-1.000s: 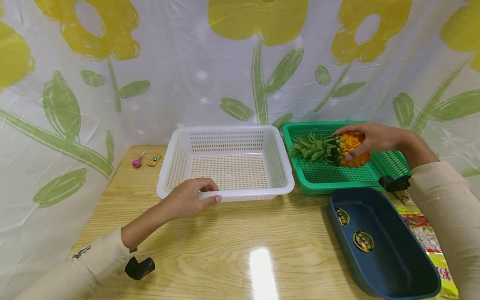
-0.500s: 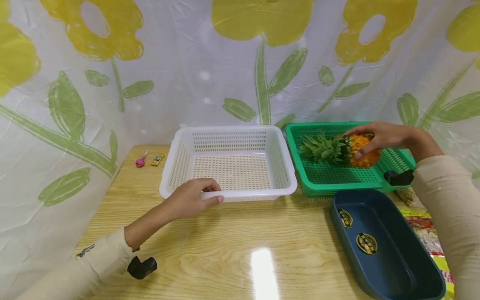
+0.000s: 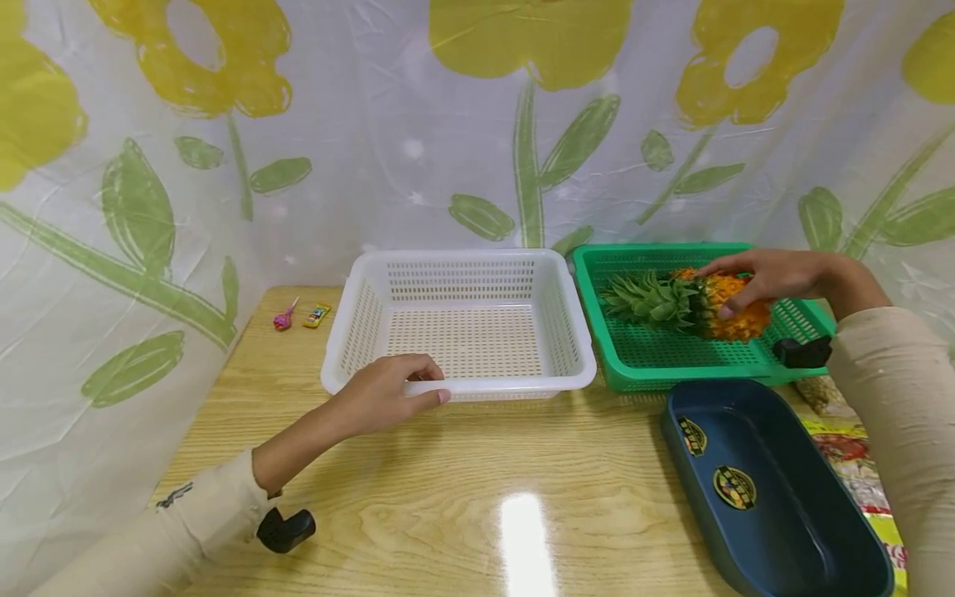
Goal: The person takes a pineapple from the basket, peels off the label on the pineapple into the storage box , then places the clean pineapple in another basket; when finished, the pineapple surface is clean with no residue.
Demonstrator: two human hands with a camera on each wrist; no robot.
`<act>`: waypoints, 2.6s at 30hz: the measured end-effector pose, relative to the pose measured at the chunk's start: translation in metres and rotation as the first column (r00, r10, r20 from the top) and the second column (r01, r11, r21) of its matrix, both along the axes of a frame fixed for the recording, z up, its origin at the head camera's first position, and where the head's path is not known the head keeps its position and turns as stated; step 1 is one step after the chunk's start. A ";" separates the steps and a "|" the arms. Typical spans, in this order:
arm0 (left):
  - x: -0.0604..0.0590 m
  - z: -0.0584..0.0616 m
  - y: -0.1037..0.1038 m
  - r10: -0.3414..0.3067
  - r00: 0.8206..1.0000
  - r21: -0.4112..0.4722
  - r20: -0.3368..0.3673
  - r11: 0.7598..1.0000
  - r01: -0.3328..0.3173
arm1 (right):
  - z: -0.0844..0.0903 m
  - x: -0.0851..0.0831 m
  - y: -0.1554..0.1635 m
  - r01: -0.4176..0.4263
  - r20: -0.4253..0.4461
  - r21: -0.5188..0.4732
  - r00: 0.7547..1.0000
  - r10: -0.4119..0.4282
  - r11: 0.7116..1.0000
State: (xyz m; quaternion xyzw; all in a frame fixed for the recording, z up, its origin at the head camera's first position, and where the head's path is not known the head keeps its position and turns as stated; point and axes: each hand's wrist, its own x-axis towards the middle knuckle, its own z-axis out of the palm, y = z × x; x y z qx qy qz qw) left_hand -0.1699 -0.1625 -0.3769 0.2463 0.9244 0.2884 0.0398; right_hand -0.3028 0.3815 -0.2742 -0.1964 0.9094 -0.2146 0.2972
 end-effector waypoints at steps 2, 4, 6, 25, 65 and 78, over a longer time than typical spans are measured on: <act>0.000 0.000 0.000 0.003 1.000 -0.003 -0.001 1.000 -0.003 | 0.001 0.000 0.001 0.007 0.022 -0.001 1.000 -0.006 1.000; 0.000 0.000 0.001 0.006 1.000 -0.005 0.001 1.000 -0.006 | 0.000 0.000 0.001 0.017 0.049 -0.001 0.999 -0.017 1.000; 0.000 0.000 0.001 0.008 1.000 -0.006 0.005 1.000 -0.008 | -0.002 -0.001 0.002 0.023 0.077 0.001 0.997 -0.023 1.000; 0.001 -0.001 0.002 0.020 1.000 -0.032 0.008 0.999 -0.020 | -0.023 -0.012 -0.012 0.021 0.197 0.058 0.980 -0.032 0.998; 0.001 -0.001 0.002 0.022 1.000 -0.036 0.012 0.999 -0.021 | -0.038 -0.015 -0.016 0.006 0.248 0.145 0.968 -0.042 0.989; 0.001 0.000 0.002 0.016 1.000 -0.037 0.010 0.999 -0.016 | -0.035 -0.013 -0.014 0.013 0.224 0.164 0.973 -0.050 0.986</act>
